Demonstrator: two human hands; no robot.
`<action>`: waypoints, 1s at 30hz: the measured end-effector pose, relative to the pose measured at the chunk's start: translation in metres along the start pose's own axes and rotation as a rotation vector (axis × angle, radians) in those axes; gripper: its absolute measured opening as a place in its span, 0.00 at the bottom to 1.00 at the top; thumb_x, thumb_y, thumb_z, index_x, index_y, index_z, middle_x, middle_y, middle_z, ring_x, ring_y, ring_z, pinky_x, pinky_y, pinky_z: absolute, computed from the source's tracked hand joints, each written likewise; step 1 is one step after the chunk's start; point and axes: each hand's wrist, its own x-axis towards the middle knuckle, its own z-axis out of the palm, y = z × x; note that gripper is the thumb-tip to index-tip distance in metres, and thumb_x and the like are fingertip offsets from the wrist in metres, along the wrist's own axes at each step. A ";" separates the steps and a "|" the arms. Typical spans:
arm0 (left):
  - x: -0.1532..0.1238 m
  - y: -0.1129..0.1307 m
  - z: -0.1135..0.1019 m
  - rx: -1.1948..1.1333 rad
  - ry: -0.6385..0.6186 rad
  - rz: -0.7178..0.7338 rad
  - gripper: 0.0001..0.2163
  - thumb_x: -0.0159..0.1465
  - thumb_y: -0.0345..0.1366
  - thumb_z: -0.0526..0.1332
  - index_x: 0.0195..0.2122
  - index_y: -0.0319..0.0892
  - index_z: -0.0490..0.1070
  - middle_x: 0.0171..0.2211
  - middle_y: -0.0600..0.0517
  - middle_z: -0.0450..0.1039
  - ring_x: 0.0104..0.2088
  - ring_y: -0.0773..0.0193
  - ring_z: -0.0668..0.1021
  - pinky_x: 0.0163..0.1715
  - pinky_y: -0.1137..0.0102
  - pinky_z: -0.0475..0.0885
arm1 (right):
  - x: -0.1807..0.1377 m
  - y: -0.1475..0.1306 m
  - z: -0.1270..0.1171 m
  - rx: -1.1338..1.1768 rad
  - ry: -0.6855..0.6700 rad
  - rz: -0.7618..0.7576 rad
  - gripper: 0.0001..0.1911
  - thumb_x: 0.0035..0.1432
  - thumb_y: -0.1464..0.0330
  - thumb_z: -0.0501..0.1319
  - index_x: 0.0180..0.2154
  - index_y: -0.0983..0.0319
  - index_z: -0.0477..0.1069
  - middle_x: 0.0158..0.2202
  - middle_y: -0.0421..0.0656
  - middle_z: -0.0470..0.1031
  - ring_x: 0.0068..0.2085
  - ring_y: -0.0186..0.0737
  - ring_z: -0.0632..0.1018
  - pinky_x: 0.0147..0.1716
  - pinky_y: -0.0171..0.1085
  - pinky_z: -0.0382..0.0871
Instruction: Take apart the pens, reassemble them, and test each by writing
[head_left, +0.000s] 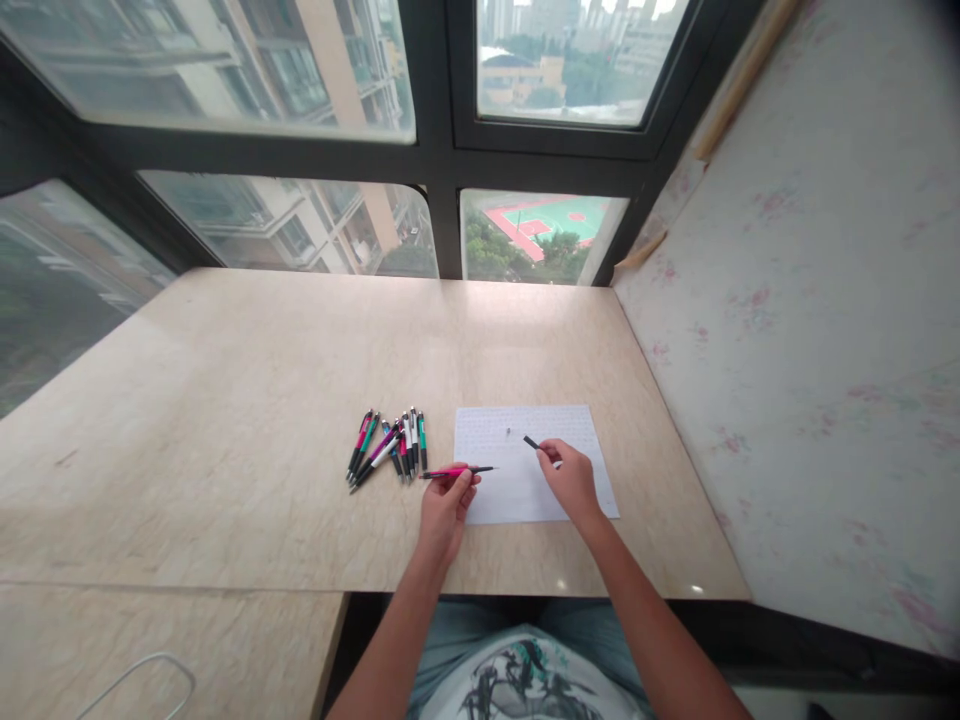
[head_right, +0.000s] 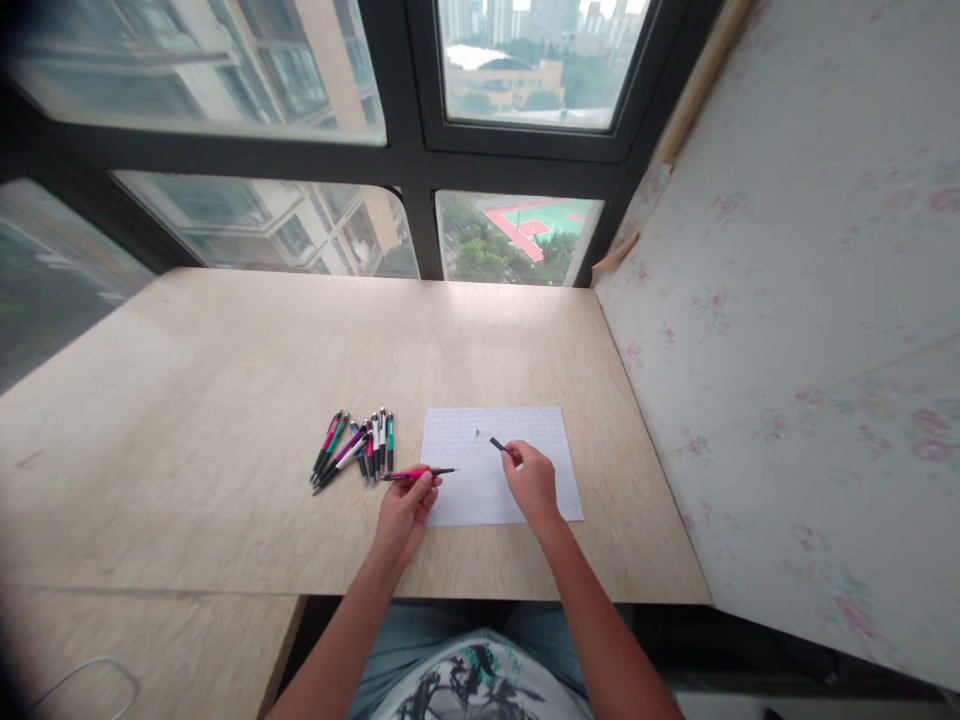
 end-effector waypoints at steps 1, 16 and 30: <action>0.000 0.000 0.000 0.011 -0.008 -0.007 0.16 0.47 0.34 0.75 0.36 0.39 0.75 0.33 0.51 0.78 0.32 0.69 0.80 0.32 0.77 0.73 | 0.006 -0.004 0.006 -0.062 0.014 -0.007 0.09 0.57 0.65 0.58 0.34 0.60 0.75 0.32 0.44 0.80 0.31 0.39 0.78 0.34 0.37 0.68; -0.010 -0.013 0.008 0.244 -0.102 -0.002 0.15 0.49 0.39 0.73 0.35 0.39 0.76 0.30 0.50 0.78 0.33 0.64 0.78 0.36 0.71 0.70 | -0.022 -0.029 0.010 0.304 -0.330 -0.089 0.17 0.65 0.58 0.54 0.36 0.60 0.77 0.32 0.43 0.79 0.31 0.38 0.78 0.31 0.35 0.69; -0.015 -0.023 0.022 0.308 -0.172 -0.059 0.14 0.52 0.41 0.72 0.36 0.38 0.76 0.34 0.47 0.78 0.36 0.61 0.79 0.39 0.69 0.71 | -0.024 -0.012 -0.017 0.091 -0.445 -0.262 0.09 0.63 0.68 0.59 0.39 0.58 0.79 0.34 0.43 0.79 0.34 0.38 0.76 0.36 0.37 0.68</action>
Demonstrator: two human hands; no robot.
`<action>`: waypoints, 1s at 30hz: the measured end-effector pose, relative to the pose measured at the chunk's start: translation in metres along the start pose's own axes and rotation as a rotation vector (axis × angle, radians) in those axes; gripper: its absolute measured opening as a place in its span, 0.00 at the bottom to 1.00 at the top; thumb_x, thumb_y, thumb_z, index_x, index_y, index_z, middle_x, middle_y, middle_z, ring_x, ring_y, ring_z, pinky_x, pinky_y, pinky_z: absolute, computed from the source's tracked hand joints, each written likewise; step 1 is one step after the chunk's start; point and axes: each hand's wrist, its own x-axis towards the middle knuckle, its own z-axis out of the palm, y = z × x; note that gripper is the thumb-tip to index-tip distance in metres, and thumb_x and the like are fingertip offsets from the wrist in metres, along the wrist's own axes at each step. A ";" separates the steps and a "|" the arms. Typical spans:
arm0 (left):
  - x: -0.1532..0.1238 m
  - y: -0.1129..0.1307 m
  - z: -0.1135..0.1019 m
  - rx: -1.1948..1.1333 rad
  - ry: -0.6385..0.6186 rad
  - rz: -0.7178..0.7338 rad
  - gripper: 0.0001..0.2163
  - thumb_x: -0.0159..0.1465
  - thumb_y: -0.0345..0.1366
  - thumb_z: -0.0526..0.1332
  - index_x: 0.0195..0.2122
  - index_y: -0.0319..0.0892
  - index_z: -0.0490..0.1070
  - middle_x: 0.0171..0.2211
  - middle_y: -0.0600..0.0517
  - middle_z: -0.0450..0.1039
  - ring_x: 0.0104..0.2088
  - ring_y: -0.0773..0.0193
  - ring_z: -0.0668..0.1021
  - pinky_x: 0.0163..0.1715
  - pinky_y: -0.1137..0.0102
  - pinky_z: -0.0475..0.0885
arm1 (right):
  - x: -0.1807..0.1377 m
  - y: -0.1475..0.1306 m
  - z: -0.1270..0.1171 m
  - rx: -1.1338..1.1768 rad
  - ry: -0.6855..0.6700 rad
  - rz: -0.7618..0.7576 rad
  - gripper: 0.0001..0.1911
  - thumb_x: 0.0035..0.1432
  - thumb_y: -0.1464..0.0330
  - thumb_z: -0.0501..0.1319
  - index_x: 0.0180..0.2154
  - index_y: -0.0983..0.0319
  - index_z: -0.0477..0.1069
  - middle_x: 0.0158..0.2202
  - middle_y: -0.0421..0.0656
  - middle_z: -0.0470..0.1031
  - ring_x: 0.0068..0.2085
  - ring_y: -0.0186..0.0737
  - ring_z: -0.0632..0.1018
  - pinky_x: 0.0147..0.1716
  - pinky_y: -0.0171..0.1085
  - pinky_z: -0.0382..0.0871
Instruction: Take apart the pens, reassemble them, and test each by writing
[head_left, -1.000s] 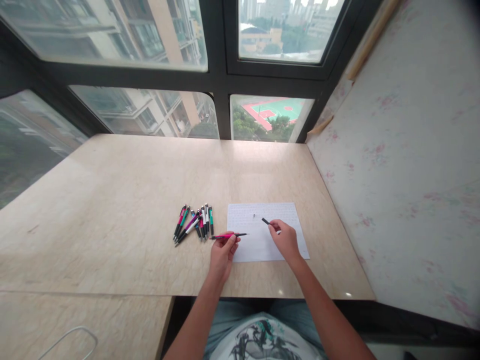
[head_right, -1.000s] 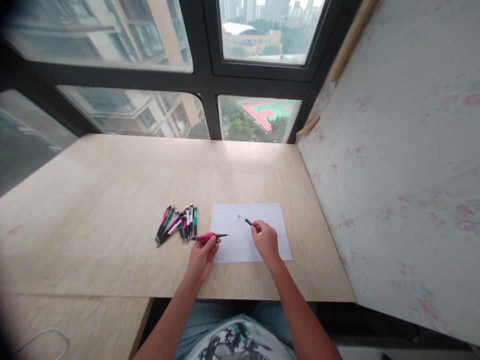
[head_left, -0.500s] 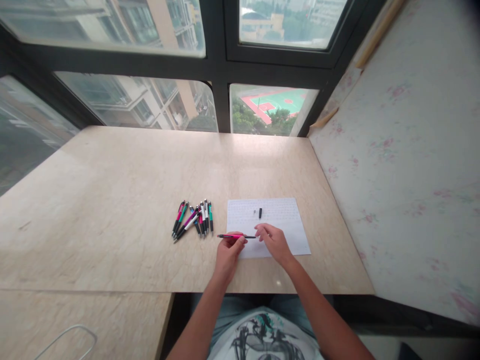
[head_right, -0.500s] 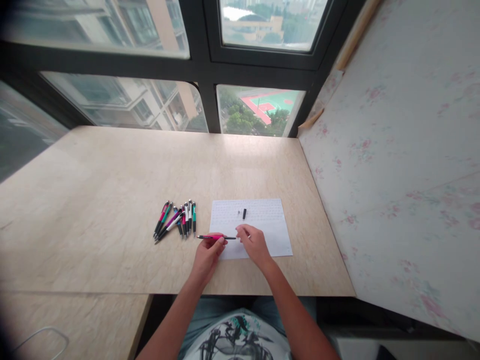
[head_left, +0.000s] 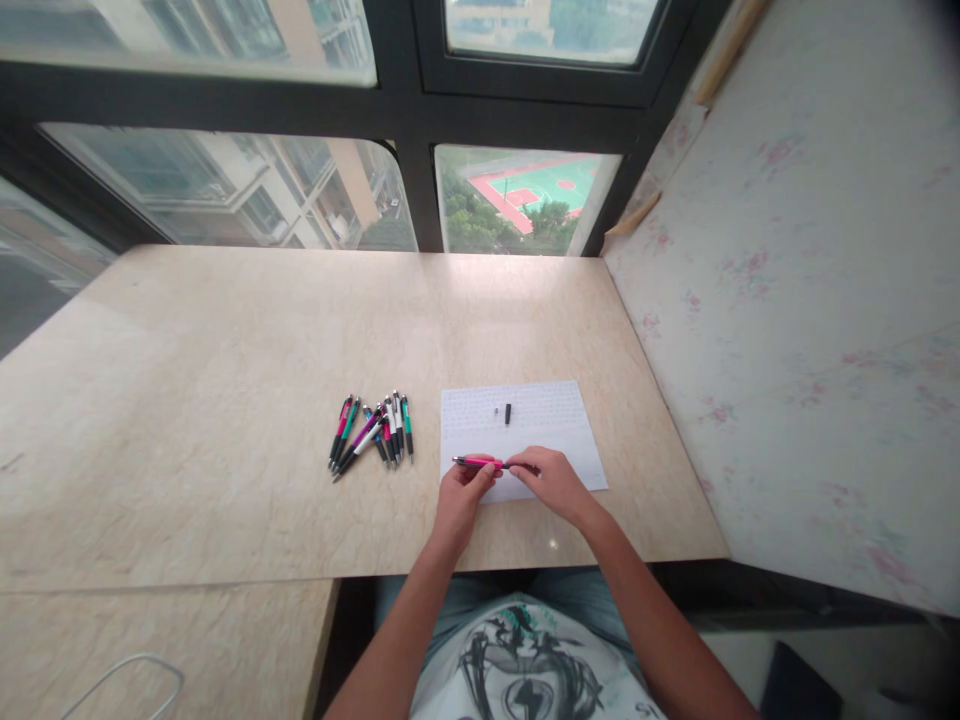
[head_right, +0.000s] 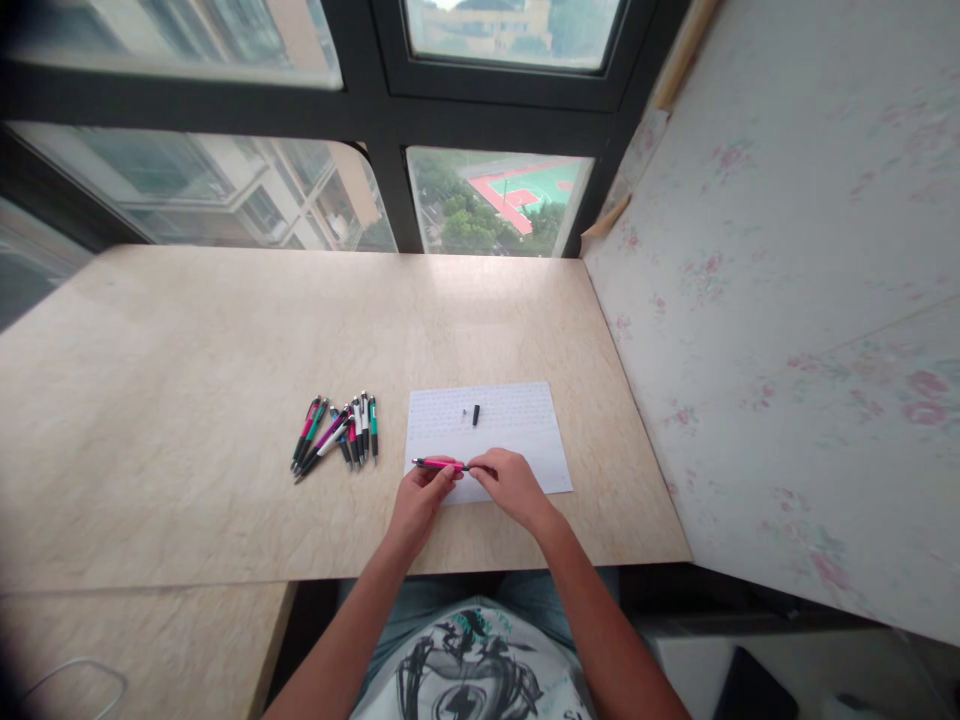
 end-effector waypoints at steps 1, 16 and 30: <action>0.000 -0.001 0.001 0.000 0.024 0.002 0.14 0.52 0.41 0.72 0.35 0.38 0.77 0.33 0.48 0.78 0.35 0.62 0.79 0.38 0.70 0.71 | 0.000 -0.001 0.001 -0.021 0.005 -0.014 0.10 0.63 0.68 0.58 0.39 0.58 0.79 0.33 0.43 0.79 0.34 0.38 0.76 0.37 0.37 0.68; 0.010 -0.006 0.011 -0.064 0.064 0.010 0.16 0.49 0.41 0.74 0.34 0.37 0.76 0.30 0.49 0.78 0.31 0.65 0.79 0.36 0.70 0.73 | -0.005 0.006 0.009 -0.355 0.177 -0.275 0.15 0.69 0.67 0.51 0.43 0.60 0.77 0.34 0.48 0.76 0.38 0.44 0.73 0.40 0.42 0.68; 0.018 -0.002 0.008 0.107 0.023 0.141 0.15 0.51 0.43 0.72 0.34 0.38 0.77 0.29 0.48 0.79 0.31 0.61 0.80 0.37 0.66 0.73 | 0.004 0.017 0.001 -0.043 0.121 0.005 0.23 0.68 0.60 0.50 0.28 0.60 0.76 0.28 0.44 0.76 0.33 0.40 0.76 0.37 0.39 0.67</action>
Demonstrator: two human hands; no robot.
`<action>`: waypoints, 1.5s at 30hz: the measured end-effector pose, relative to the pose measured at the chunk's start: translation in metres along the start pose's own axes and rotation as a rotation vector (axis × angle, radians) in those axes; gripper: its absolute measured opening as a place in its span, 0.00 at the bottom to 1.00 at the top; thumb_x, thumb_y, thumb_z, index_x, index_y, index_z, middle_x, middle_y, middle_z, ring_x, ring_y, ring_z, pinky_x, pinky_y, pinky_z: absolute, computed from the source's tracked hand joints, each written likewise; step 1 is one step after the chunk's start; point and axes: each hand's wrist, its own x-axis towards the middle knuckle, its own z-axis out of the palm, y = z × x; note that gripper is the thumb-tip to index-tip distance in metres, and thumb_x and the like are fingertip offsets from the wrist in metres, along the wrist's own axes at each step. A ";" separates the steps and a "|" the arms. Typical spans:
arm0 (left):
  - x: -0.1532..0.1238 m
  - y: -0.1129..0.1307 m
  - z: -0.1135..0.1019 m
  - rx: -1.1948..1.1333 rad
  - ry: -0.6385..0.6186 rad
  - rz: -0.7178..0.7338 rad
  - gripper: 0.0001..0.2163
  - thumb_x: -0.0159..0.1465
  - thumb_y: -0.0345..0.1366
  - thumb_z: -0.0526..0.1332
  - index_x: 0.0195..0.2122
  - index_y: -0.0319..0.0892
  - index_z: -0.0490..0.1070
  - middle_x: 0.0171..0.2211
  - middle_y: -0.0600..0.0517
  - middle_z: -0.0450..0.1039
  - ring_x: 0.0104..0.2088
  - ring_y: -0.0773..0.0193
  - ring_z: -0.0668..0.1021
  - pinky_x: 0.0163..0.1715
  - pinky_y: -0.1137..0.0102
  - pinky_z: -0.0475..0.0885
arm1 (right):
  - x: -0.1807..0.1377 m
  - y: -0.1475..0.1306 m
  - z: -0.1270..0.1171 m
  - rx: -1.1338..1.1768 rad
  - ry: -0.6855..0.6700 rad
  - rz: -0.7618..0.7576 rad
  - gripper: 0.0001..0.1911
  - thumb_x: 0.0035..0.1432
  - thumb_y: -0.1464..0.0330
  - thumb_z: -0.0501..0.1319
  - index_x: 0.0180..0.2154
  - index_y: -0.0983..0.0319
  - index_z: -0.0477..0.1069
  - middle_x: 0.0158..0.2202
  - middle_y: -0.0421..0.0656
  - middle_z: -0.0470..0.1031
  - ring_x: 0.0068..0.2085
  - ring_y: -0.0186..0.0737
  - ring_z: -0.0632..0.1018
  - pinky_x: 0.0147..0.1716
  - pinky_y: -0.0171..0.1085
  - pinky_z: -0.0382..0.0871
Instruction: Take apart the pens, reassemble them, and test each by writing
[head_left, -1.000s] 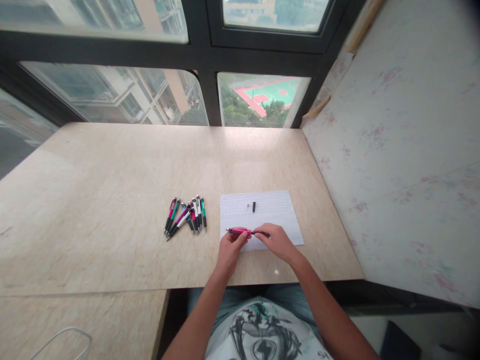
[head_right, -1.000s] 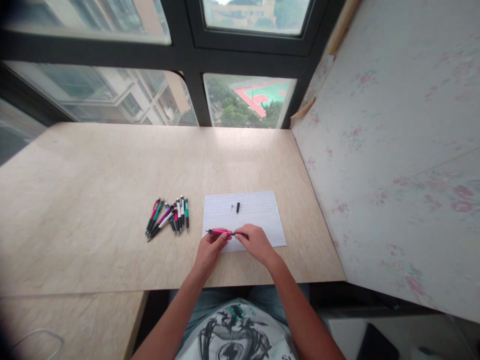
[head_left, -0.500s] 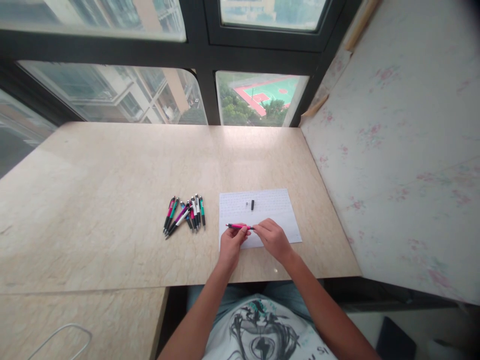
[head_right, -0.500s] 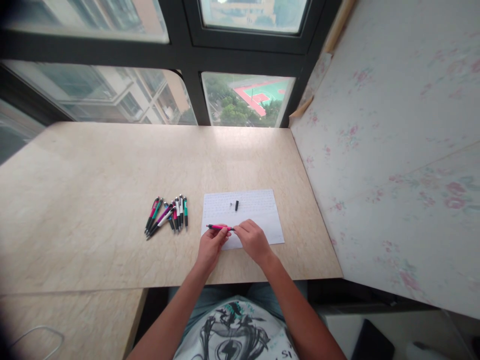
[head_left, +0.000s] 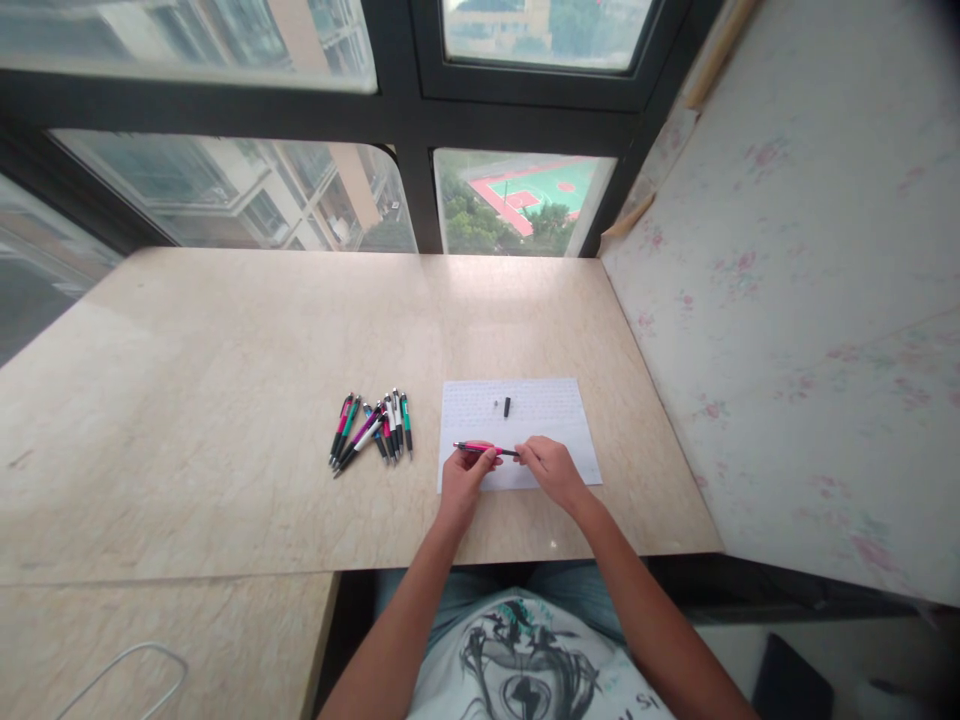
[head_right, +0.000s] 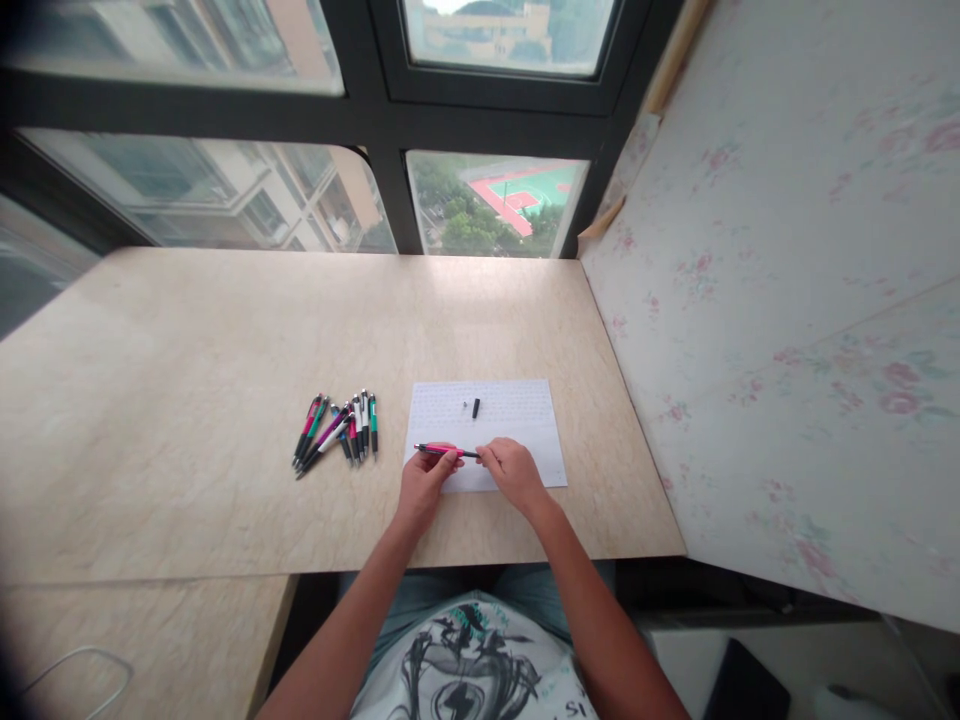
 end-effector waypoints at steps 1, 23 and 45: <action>0.000 -0.001 0.000 0.006 -0.004 0.004 0.15 0.51 0.42 0.72 0.34 0.38 0.77 0.29 0.48 0.79 0.31 0.61 0.80 0.37 0.66 0.73 | 0.000 0.001 0.000 0.023 0.001 0.016 0.23 0.68 0.59 0.50 0.27 0.60 0.76 0.27 0.43 0.76 0.32 0.39 0.76 0.36 0.38 0.67; 0.001 -0.002 -0.003 0.075 -0.069 0.056 0.13 0.54 0.41 0.70 0.34 0.37 0.77 0.27 0.48 0.78 0.30 0.62 0.79 0.35 0.69 0.71 | -0.003 0.008 -0.007 0.113 0.053 0.000 0.19 0.64 0.57 0.56 0.27 0.61 0.74 0.26 0.43 0.75 0.31 0.38 0.74 0.32 0.36 0.64; -0.002 0.002 0.002 0.008 -0.044 0.017 0.14 0.51 0.42 0.72 0.34 0.37 0.77 0.28 0.48 0.79 0.30 0.61 0.80 0.36 0.68 0.74 | -0.005 -0.007 -0.011 0.200 0.031 0.059 0.18 0.65 0.61 0.54 0.28 0.61 0.76 0.27 0.43 0.78 0.31 0.38 0.77 0.34 0.37 0.69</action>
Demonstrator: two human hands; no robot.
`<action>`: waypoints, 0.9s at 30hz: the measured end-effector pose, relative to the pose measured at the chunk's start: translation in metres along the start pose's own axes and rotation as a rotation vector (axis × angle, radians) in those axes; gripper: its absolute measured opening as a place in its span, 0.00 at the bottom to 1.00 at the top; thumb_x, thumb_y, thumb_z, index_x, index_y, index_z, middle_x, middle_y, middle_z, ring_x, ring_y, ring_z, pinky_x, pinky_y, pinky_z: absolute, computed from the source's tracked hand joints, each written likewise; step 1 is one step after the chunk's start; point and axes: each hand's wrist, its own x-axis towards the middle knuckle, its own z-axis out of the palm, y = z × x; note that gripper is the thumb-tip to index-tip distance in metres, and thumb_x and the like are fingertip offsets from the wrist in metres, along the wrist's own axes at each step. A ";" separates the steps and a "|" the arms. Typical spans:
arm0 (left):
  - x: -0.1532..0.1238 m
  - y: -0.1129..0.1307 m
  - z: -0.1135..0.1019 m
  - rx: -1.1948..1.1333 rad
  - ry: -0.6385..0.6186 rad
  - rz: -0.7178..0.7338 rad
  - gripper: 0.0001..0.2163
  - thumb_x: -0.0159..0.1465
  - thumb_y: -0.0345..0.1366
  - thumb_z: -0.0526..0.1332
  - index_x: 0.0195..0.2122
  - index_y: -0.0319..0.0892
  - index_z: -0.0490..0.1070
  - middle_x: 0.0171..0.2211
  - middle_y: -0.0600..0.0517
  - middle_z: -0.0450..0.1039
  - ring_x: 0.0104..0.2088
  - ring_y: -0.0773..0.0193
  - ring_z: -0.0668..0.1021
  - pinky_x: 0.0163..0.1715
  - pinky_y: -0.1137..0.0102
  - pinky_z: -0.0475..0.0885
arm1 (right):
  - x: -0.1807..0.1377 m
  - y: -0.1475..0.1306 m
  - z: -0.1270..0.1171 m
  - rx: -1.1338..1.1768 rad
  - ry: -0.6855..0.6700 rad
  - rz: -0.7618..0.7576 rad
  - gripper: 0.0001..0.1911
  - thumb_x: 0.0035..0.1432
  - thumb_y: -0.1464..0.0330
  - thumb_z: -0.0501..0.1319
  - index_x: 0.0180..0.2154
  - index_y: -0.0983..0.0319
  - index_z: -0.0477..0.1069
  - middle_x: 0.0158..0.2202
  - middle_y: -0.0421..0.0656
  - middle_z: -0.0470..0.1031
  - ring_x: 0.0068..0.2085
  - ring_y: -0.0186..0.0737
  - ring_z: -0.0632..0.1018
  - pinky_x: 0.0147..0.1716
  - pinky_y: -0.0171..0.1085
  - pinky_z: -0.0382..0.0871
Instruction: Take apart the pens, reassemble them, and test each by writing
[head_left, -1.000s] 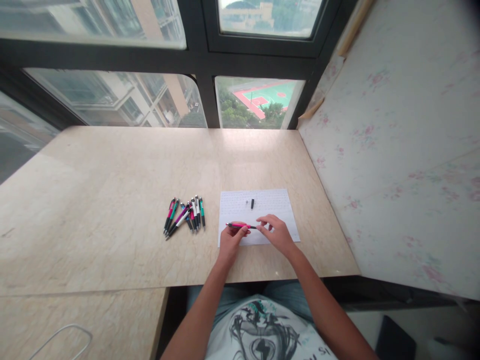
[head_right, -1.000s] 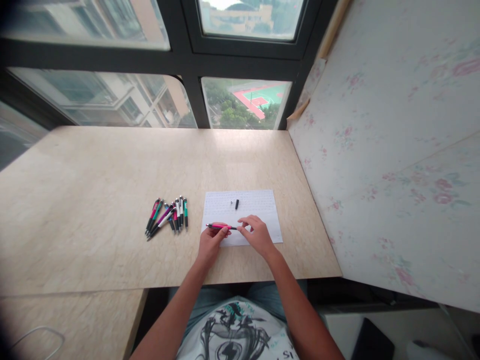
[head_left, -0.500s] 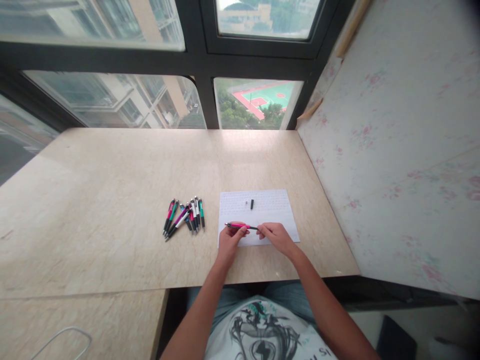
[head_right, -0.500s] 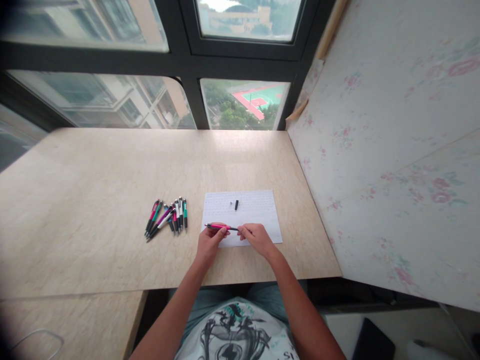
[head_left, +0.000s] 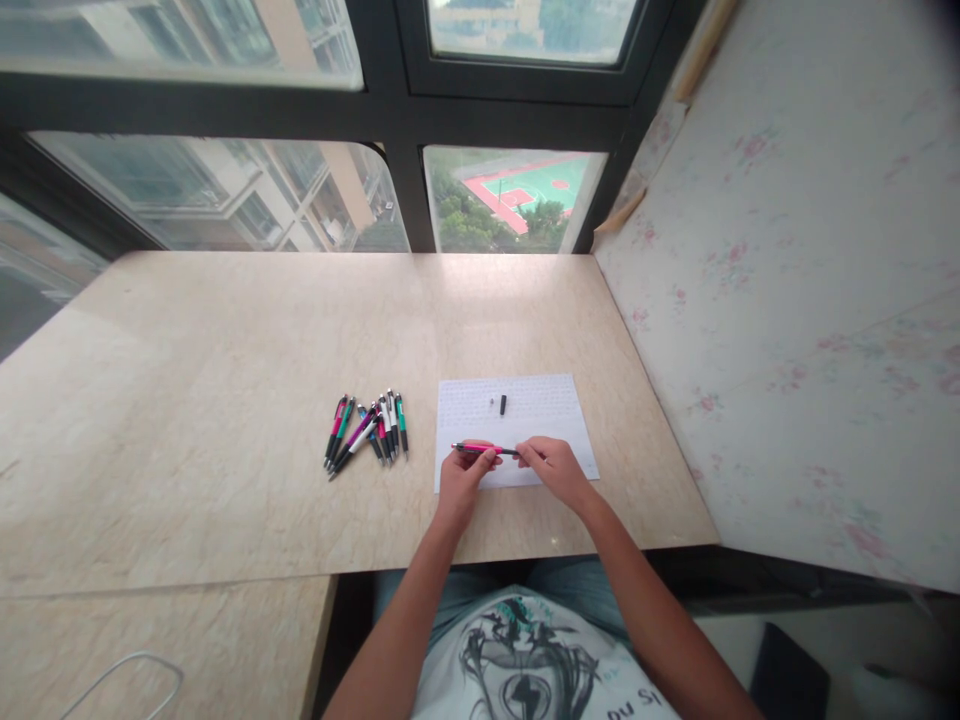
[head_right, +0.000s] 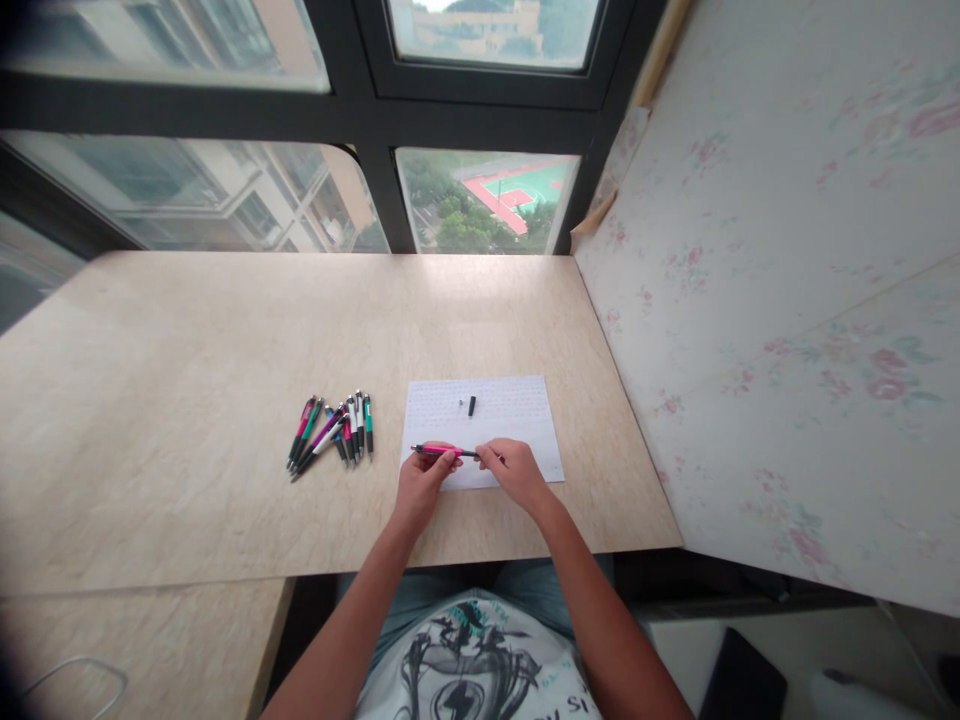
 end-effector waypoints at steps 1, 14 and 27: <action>0.000 0.000 0.000 -0.005 0.002 -0.001 0.15 0.51 0.42 0.72 0.35 0.37 0.77 0.28 0.48 0.79 0.31 0.61 0.80 0.36 0.68 0.74 | 0.000 -0.001 0.000 -0.009 0.007 -0.008 0.17 0.64 0.62 0.55 0.28 0.61 0.75 0.27 0.43 0.78 0.31 0.39 0.77 0.33 0.37 0.69; 0.004 -0.011 0.001 -0.034 -0.012 0.010 0.14 0.53 0.42 0.71 0.36 0.38 0.77 0.29 0.48 0.79 0.32 0.62 0.80 0.37 0.68 0.74 | 0.005 0.000 0.001 0.024 -0.008 0.051 0.15 0.62 0.61 0.58 0.28 0.61 0.76 0.26 0.42 0.77 0.29 0.37 0.76 0.32 0.36 0.68; 0.022 -0.011 0.004 0.007 0.001 0.045 0.15 0.54 0.42 0.70 0.36 0.37 0.76 0.33 0.46 0.80 0.33 0.60 0.81 0.37 0.67 0.74 | 0.016 0.025 0.005 0.239 0.080 0.157 0.14 0.60 0.57 0.60 0.34 0.61 0.76 0.28 0.44 0.80 0.32 0.40 0.79 0.35 0.40 0.74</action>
